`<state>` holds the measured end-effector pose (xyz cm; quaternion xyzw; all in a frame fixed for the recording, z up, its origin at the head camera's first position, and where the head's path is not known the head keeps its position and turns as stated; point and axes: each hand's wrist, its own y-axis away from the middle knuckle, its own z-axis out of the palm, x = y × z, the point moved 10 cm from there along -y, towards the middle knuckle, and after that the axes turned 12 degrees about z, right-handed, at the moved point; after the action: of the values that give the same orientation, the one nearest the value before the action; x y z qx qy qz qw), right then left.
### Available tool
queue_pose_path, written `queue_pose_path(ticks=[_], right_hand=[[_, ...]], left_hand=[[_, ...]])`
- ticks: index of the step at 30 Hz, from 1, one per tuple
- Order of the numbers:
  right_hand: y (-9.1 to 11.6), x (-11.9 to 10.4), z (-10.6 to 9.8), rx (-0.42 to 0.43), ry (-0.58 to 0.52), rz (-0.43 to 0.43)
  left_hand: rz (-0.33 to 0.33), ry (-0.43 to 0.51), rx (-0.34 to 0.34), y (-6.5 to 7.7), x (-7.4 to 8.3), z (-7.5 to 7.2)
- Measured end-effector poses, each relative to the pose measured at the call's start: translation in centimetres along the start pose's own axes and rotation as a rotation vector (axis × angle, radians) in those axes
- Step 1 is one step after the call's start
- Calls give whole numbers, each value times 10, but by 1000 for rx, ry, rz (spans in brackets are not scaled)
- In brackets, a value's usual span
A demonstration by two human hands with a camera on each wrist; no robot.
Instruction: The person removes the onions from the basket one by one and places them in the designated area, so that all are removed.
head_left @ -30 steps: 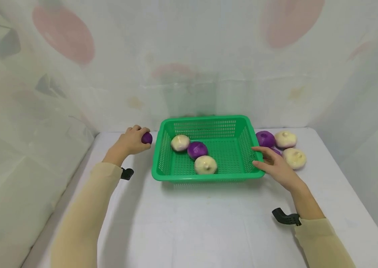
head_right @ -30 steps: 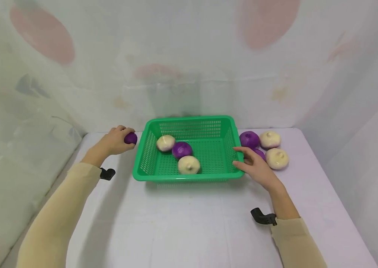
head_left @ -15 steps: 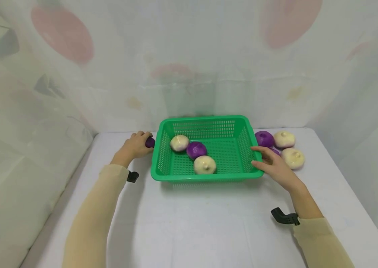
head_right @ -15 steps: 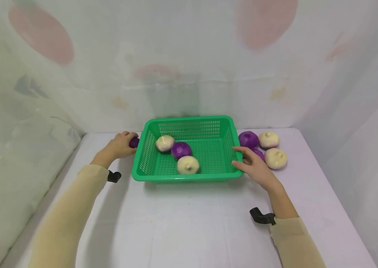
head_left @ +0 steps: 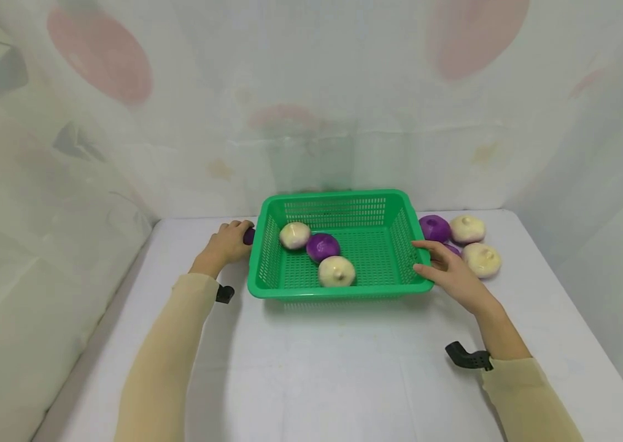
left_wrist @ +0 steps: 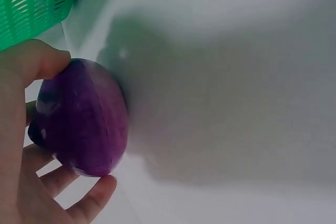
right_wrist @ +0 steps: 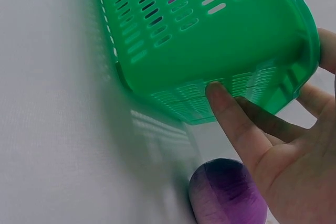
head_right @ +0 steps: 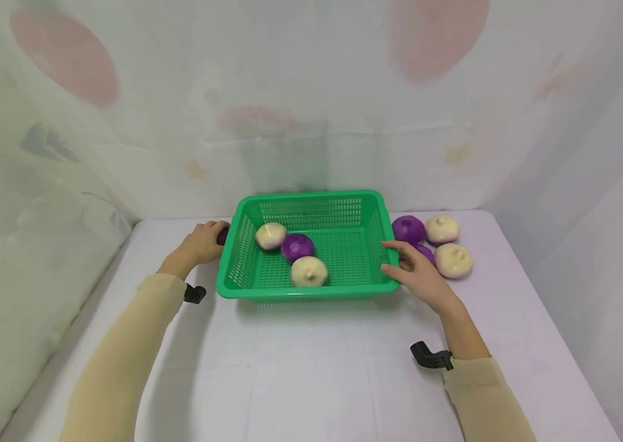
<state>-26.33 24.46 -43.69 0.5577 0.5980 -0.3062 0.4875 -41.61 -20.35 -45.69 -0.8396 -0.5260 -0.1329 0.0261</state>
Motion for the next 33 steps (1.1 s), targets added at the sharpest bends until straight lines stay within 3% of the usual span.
queue_pose_path(ticks=[11,23,33], right_hand=[[-1,0,1,6,12,-3],[-2,1,2,17,28,9],[-1,0,-1,29,36,4]], left_hand=[[8,35,-2,9,-3,-9],[33,40,47,17,3,-41],[108,9,149,13,34,-75]])
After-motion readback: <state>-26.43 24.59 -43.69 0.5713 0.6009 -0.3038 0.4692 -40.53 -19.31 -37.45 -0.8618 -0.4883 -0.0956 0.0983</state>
